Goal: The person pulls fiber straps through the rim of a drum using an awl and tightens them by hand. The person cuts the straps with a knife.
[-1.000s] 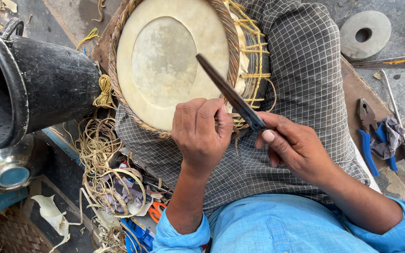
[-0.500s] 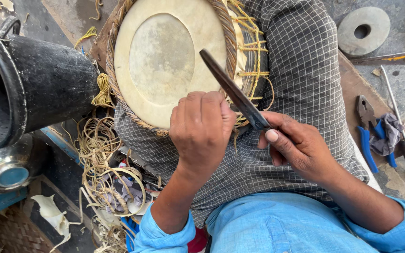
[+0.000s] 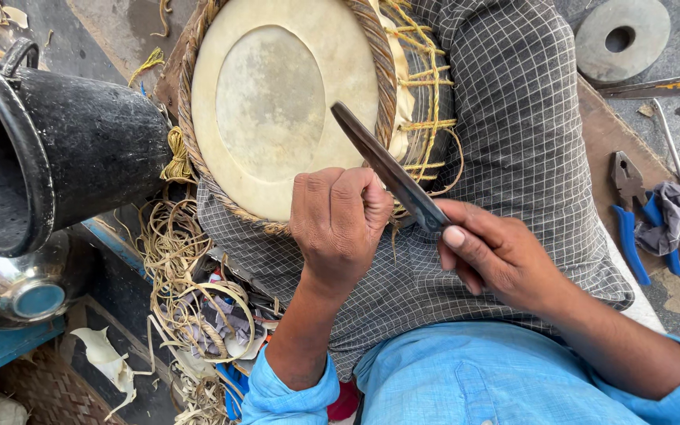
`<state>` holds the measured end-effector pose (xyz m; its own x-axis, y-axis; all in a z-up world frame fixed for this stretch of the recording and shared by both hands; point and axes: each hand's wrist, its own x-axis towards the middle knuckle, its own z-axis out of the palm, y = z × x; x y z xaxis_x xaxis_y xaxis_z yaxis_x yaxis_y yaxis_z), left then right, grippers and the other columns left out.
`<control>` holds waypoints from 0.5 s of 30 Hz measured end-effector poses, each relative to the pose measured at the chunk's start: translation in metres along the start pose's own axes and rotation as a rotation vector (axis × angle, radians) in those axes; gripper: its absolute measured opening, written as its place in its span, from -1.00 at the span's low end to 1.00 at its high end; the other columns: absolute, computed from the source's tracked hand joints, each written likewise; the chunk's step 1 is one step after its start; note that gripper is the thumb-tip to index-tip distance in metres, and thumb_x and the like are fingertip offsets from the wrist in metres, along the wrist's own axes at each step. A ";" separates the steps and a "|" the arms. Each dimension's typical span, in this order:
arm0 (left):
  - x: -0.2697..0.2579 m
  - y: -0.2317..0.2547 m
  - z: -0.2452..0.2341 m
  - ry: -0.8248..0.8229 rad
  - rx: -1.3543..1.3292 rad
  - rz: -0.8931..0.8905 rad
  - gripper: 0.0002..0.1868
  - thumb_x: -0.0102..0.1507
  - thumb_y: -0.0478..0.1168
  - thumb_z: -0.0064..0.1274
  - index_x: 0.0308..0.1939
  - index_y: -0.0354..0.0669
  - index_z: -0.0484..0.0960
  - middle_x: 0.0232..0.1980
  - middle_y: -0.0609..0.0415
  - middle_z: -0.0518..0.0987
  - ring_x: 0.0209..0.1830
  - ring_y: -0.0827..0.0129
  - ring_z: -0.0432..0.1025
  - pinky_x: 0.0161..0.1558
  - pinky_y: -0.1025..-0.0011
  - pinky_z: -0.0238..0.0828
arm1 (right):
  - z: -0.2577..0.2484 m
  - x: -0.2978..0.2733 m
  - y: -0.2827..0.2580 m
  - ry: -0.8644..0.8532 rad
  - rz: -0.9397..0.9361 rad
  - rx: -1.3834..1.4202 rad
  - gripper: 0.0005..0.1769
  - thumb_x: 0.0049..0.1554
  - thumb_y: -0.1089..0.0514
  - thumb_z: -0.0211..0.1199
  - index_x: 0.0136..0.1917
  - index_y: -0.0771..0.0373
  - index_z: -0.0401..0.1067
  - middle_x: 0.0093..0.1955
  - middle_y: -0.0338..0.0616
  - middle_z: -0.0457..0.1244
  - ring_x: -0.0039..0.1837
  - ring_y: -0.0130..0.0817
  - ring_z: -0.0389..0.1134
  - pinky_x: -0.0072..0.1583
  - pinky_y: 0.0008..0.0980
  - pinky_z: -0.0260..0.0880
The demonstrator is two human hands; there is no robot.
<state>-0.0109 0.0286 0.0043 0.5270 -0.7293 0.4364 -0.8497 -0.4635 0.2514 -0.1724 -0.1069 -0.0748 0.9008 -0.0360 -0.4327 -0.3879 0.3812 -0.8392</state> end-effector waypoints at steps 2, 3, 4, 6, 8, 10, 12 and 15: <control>-0.008 -0.003 0.001 0.022 -0.044 -0.033 -0.76 0.24 -0.35 0.29 -0.15 -0.18 0.51 -0.20 0.05 0.46 -0.20 0.14 0.39 -0.13 0.19 0.37 | 0.003 -0.007 0.009 -0.050 0.064 0.020 -0.48 0.25 0.02 0.04 0.46 0.09 0.34 -0.35 -0.25 0.31 -0.48 -0.58 0.23 -0.43 -0.54 0.28; -0.013 -0.004 0.001 0.029 -0.071 -0.056 -0.78 0.23 -0.35 0.28 -0.16 -0.16 0.52 -0.20 0.07 0.47 -0.20 0.16 0.39 -0.15 0.22 0.38 | 0.004 -0.010 0.013 -0.072 0.094 0.030 -0.48 0.24 0.02 0.05 0.45 0.08 0.34 -0.36 -0.24 0.31 -0.49 -0.57 0.23 -0.44 -0.53 0.28; -0.019 -0.006 -0.001 0.037 -0.098 -0.078 -0.79 0.23 -0.35 0.26 -0.16 -0.14 0.52 -0.20 0.10 0.48 -0.20 0.18 0.40 -0.17 0.26 0.38 | 0.005 -0.014 0.016 -0.035 0.058 0.113 -0.50 0.25 0.03 0.05 0.44 0.10 0.34 -0.32 -0.23 0.32 -0.46 -0.57 0.25 -0.42 -0.54 0.29; -0.031 -0.011 -0.009 0.075 -0.146 -0.140 -0.82 0.26 -0.27 0.22 -0.14 -0.13 0.52 -0.20 0.11 0.48 -0.19 0.20 0.40 -0.16 0.28 0.38 | -0.004 -0.022 0.022 0.048 -0.011 0.274 -0.54 0.27 0.04 0.04 0.41 0.15 0.33 -0.24 -0.20 0.35 -0.41 -0.57 0.28 -0.38 -0.55 0.30; -0.045 -0.018 -0.031 0.139 -0.134 -0.180 -0.77 0.36 -0.10 0.08 -0.07 -0.17 0.48 -0.14 0.08 0.47 -0.15 0.18 0.37 -0.07 0.23 0.36 | -0.029 -0.027 0.029 0.312 -0.203 0.372 -0.59 0.28 0.06 0.14 0.36 0.15 0.27 -0.14 -0.12 0.35 -0.35 -0.54 0.29 -0.31 -0.54 0.35; -0.054 -0.024 -0.047 0.265 -0.106 -0.167 -0.66 0.47 0.05 -0.16 -0.03 -0.17 0.43 -0.07 -0.03 0.41 0.00 0.07 0.34 0.14 0.04 0.25 | -0.085 -0.037 0.039 0.451 -0.362 0.084 -0.66 0.41 0.09 0.08 0.39 0.24 0.39 -0.16 -0.18 0.30 -0.31 -0.57 0.28 -0.19 -0.55 0.31; -0.059 -0.028 -0.055 0.353 -0.088 -0.214 -0.68 0.46 0.02 -0.15 -0.04 -0.17 0.44 -0.08 -0.02 0.41 -0.02 0.09 0.35 0.12 0.06 0.25 | -0.144 -0.046 0.061 0.807 -0.310 -0.226 -0.68 0.51 0.18 0.16 0.47 0.32 0.32 -0.12 -0.19 0.26 -0.21 -0.57 0.28 -0.12 -0.60 0.28; -0.063 -0.015 -0.052 0.388 -0.070 -0.271 -0.71 0.45 -0.01 -0.13 -0.06 -0.18 0.45 -0.09 -0.01 0.42 -0.04 0.11 0.36 0.09 0.08 0.25 | -0.231 -0.066 0.115 1.070 -0.194 -0.369 -0.61 0.43 0.23 0.16 0.49 0.24 0.37 -0.06 -0.20 0.28 -0.17 -0.52 0.29 -0.12 -0.47 0.35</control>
<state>-0.0324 0.1080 0.0176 0.6949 -0.3390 0.6342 -0.6891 -0.5662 0.4523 -0.3212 -0.2743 -0.2191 0.3931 -0.8985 -0.1955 -0.4529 -0.0042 -0.8915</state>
